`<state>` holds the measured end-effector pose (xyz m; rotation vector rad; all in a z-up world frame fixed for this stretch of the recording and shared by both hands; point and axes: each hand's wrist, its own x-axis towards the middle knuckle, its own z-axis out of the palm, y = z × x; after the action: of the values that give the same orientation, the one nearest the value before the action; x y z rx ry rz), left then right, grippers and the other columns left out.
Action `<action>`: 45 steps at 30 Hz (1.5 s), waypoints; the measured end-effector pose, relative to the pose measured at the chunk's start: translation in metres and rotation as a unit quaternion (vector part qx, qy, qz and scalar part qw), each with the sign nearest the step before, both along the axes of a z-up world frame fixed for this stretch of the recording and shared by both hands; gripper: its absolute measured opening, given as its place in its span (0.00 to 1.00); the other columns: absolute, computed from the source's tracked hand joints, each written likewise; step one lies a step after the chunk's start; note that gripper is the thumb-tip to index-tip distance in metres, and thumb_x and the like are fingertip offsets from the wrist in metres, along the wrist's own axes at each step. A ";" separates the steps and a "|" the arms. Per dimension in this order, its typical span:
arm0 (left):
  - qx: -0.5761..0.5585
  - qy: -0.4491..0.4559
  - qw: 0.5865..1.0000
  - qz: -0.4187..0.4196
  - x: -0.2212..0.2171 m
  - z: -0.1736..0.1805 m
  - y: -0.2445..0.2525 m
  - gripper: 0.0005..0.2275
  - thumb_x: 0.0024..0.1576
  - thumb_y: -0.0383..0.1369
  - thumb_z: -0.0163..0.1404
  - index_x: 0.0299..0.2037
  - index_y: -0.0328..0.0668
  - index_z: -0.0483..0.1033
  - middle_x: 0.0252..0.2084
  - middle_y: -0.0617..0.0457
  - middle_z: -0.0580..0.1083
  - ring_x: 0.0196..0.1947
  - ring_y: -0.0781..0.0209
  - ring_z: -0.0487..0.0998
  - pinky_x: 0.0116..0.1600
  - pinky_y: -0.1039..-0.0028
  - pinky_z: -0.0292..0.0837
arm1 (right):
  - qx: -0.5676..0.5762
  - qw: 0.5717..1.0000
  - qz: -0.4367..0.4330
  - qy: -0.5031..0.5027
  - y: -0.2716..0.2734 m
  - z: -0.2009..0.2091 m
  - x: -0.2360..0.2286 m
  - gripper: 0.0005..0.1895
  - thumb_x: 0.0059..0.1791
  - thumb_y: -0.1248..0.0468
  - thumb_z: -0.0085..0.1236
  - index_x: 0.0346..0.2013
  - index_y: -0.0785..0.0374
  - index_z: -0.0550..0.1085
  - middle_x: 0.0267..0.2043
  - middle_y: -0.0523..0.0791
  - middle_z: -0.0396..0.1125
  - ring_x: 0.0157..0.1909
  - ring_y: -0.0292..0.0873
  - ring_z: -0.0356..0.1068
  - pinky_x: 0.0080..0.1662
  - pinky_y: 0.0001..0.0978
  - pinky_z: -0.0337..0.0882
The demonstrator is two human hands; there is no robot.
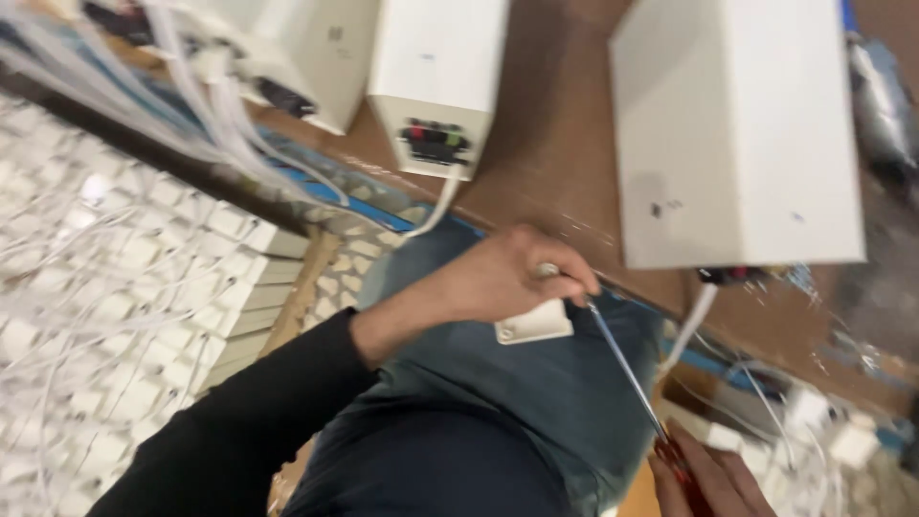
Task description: The person sits at a workbench and attaches a white plastic end cap to a white metal electrical enclosure, using a red-handled screwdriver to drive screws and pressing the cap into place by hand. They handle the enclosure, cap, and screws, then reposition the finished unit on the bench.
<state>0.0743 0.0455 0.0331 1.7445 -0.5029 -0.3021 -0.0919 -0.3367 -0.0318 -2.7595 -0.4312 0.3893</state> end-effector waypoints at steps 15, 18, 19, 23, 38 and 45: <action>-0.259 0.288 0.896 0.218 -0.057 -0.051 0.001 0.10 0.61 0.27 0.54 0.50 0.33 0.81 0.42 0.49 0.83 0.39 0.68 0.81 0.43 0.78 0.78 | 0.241 0.930 -0.123 -0.249 0.228 0.072 0.118 0.24 0.49 0.71 0.62 0.60 0.64 0.71 0.59 0.54 0.65 0.58 0.59 0.70 0.54 0.42 0.73; -0.368 0.358 0.832 0.210 -0.064 -0.060 0.000 0.12 0.61 0.26 0.53 0.53 0.31 0.79 0.45 0.46 0.82 0.44 0.64 0.83 0.49 0.78 0.81 | 0.229 0.924 -0.100 -0.288 0.234 0.068 0.116 0.23 0.50 0.72 0.61 0.60 0.63 0.71 0.64 0.53 0.62 0.60 0.58 0.69 0.57 0.42 0.72; -0.369 0.356 0.831 0.216 -0.065 -0.067 0.002 0.12 0.61 0.26 0.53 0.53 0.31 0.79 0.45 0.46 0.82 0.44 0.64 0.83 0.49 0.78 0.81 | 0.232 0.925 -0.095 -0.286 0.233 0.065 0.113 0.23 0.50 0.72 0.61 0.60 0.63 0.71 0.64 0.53 0.62 0.60 0.58 0.69 0.57 0.42 0.72; -0.478 0.480 0.720 0.150 -0.063 -0.088 0.001 0.15 0.60 0.29 0.53 0.57 0.34 0.77 0.46 0.48 0.81 0.36 0.64 0.81 0.35 0.78 0.76 | 0.227 0.930 -0.104 -0.270 0.222 0.057 0.097 0.22 0.49 0.75 0.61 0.58 0.64 0.72 0.64 0.52 0.62 0.57 0.53 0.71 0.58 0.40 0.72; -0.446 0.534 0.691 0.196 -0.063 -0.045 -0.041 0.11 0.62 0.32 0.50 0.53 0.40 0.74 0.41 0.54 0.80 0.40 0.64 0.82 0.43 0.71 0.80 | 0.285 0.932 -0.090 -0.207 0.221 0.099 0.072 0.41 0.35 0.63 0.76 0.61 0.66 0.69 0.60 0.50 0.67 0.64 0.57 0.68 0.63 0.46 0.67; -0.307 0.281 0.875 0.250 -0.058 -0.028 -0.013 0.09 0.58 0.25 0.58 0.48 0.31 0.82 0.43 0.49 0.82 0.41 0.67 0.81 0.47 0.76 0.78 | 0.270 0.931 -0.167 -0.179 0.206 0.116 0.082 0.38 0.35 0.65 0.73 0.59 0.65 0.72 0.57 0.50 0.67 0.53 0.51 0.74 0.50 0.37 0.76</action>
<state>0.0162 0.0329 0.0051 1.0339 0.2693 -0.2270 -0.0096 -0.1306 0.0841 -2.2857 -0.1135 -0.2857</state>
